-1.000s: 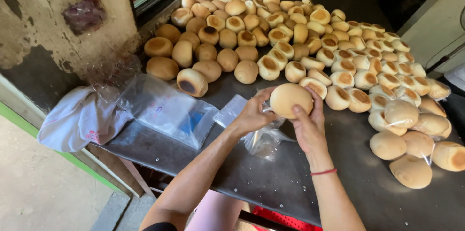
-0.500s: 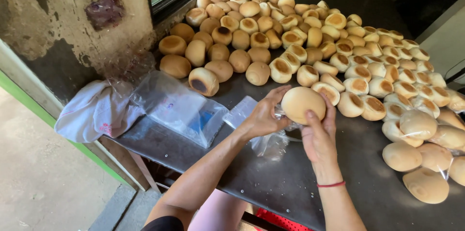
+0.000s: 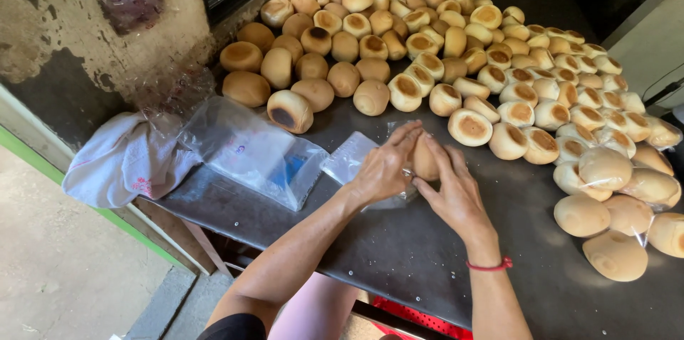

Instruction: The person packages bread rolls by hand, picking up one roll at a time from a large pile on a table and inserting it into a plastic bag. They twist each bag closed and set the finished packages aside on the table.

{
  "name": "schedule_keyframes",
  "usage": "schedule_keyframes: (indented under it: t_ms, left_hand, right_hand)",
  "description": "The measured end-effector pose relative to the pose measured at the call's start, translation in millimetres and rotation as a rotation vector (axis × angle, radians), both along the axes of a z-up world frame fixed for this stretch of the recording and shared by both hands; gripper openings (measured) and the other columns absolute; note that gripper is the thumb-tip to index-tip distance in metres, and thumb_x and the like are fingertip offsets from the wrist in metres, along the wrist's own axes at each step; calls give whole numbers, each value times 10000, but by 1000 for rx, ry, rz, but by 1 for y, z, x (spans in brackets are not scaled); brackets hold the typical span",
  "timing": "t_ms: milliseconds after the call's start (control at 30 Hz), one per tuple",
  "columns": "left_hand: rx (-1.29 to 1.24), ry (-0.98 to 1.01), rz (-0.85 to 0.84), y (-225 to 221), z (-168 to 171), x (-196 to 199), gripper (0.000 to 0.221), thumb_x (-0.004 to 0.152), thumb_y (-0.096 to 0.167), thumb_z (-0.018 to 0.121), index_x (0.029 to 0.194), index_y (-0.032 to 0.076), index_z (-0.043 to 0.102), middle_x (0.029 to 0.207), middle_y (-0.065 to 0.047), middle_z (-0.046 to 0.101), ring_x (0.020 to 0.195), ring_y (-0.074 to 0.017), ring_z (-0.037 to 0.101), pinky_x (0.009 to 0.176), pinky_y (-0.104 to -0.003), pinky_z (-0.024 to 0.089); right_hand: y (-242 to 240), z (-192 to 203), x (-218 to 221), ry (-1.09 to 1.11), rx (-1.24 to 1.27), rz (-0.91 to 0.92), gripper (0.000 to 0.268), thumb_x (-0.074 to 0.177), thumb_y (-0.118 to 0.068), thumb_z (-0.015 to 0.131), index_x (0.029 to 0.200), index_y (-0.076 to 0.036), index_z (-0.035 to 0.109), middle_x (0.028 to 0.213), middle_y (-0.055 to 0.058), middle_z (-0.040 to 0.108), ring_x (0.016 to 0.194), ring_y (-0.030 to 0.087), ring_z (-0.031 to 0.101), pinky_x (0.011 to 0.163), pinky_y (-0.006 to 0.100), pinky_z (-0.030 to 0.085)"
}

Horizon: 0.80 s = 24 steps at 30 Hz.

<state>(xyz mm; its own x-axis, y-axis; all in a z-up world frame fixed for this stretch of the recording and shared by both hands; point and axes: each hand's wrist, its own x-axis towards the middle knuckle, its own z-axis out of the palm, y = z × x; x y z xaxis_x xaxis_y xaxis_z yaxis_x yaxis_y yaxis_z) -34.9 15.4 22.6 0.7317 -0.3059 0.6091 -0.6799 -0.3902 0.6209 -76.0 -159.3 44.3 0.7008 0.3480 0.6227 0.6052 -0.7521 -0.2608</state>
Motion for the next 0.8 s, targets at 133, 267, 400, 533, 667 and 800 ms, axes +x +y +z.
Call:
schedule_keyframes:
  t_ms: [133,267,400,533,667,800]
  left_hand:
    - [15,-58,-98,7,2,2,813,687,37,790,1426,-57,464,1562,-161,433,1191,-369,648,911,-399,584]
    - [6,-268,-258,-13,6,-17,820,663,-43,663,1466,-29,496,1548,-150,502,1353,-384,612,1014,-373,580]
    - [-83,-179,-363,-2,20,-6,679,715,-85,616,1387,18,609,1427,-165,623,1224,-321,686,978,-348,611]
    - [-75,-9,-409,15,31,15,265,892,45,777,1155,73,765,1093,-107,787,951,-229,794,827,-358,636]
    - [127,-82,-246,3,36,28,303,804,141,815,1100,96,762,913,-90,754,787,-243,752,691,-386,601]
    - [219,-270,62,-6,37,18,94,874,176,821,918,100,790,860,-106,737,702,-291,686,600,-412,526]
  right_hand:
    - [-17,-15,4,155,107,5,515,869,-91,750,1357,-74,585,1265,181,643,1057,368,700,831,415,600]
    - [-30,-37,27,222,-33,-212,346,906,-59,717,1244,-35,650,1133,189,693,1049,379,709,826,429,582]
    - [-52,-17,15,49,89,-95,272,909,-76,743,1155,31,697,1123,222,702,899,376,711,734,416,559]
    - [-82,5,0,320,318,53,164,935,-123,730,1032,8,744,955,126,743,688,144,662,611,280,526]
    - [-80,-2,8,628,669,135,136,965,-109,693,993,18,734,845,99,745,647,91,644,538,236,485]
    - [-56,10,1,523,454,-454,140,970,-107,748,967,33,745,784,183,727,629,193,580,546,294,432]
